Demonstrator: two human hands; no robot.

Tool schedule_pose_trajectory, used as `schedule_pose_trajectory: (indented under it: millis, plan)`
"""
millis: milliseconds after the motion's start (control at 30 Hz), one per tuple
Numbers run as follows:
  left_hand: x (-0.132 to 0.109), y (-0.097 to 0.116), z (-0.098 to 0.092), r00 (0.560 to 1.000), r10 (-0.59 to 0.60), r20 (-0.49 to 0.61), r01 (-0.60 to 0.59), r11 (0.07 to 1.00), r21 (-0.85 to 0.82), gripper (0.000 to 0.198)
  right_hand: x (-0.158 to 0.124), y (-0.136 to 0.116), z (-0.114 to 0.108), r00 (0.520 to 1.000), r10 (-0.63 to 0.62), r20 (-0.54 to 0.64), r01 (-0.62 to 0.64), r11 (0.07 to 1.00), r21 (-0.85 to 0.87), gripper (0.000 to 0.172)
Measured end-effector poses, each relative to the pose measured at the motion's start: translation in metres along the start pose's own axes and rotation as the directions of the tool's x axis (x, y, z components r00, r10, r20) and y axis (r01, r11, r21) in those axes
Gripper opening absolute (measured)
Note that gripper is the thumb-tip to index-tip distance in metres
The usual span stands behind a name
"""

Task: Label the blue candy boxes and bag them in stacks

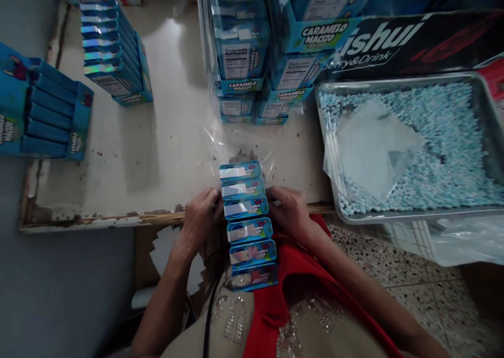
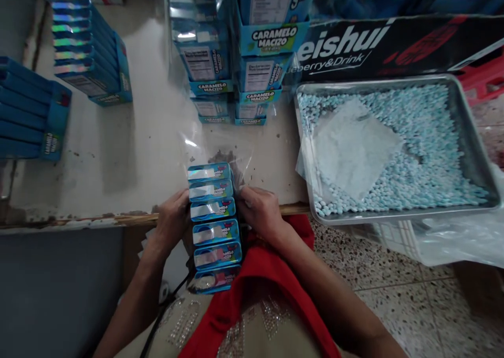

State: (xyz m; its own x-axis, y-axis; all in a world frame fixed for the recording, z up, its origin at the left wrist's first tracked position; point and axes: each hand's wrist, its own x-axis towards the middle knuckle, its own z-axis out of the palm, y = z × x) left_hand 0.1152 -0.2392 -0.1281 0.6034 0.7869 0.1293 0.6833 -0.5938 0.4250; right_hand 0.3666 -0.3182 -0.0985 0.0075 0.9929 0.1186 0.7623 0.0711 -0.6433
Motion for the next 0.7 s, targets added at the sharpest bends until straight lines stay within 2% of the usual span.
schedule_pose_trajectory:
  millis: [167,267,367,433,533,567,633,700]
  plan:
    - [-0.029,0.019,-0.016,0.978,0.202,0.047,-0.204,0.978,0.038,0.024,-0.028,-0.001,-0.019,0.965,-0.243,0.096,0.248,0.968,-0.043,0.030]
    - [-0.051,0.036,-0.021,0.952,0.299,0.058,-0.300,0.954,0.004,0.028,-0.048,-0.002,-0.030,0.932,-0.340,0.125,0.336,0.940,0.052,0.030]
    - [-0.077,0.051,-0.018,0.944,0.319,0.082,-0.312,0.945,-0.095,0.028,-0.073,-0.001,-0.035,0.906,-0.398,0.141,0.366,0.907,0.208,0.035]
    - [-0.095,0.060,-0.014,0.957,0.264,0.118,-0.239,0.952,-0.189,0.026,-0.091,0.001,-0.035,0.901,-0.401,0.163,0.347,0.895,0.280,0.038]
    - [-0.117,0.074,-0.007,0.988,0.040,0.149,0.022,0.919,-0.395,0.024,-0.114,0.004,-0.028,0.960,-0.257,0.112,0.220,0.939,0.266,0.033]
    - [-0.121,0.080,-0.004,0.985,-0.064,0.159,0.135,0.861,-0.491,0.022,-0.118,0.005,-0.026,0.982,-0.174,0.070,0.151,0.956,0.250,0.026]
    - [-0.124,0.092,0.001,0.945,-0.253,0.209,0.327,0.662,-0.675,0.024,-0.122,0.006,-0.023,1.000,-0.029,0.012,0.025,0.964,0.263,0.012]
    - [-0.123,0.104,0.005,0.894,-0.364,0.260,0.413,0.448,-0.793,0.040,-0.120,0.006,-0.022,0.999,-0.010,0.039,-0.005,0.935,0.354,0.026]
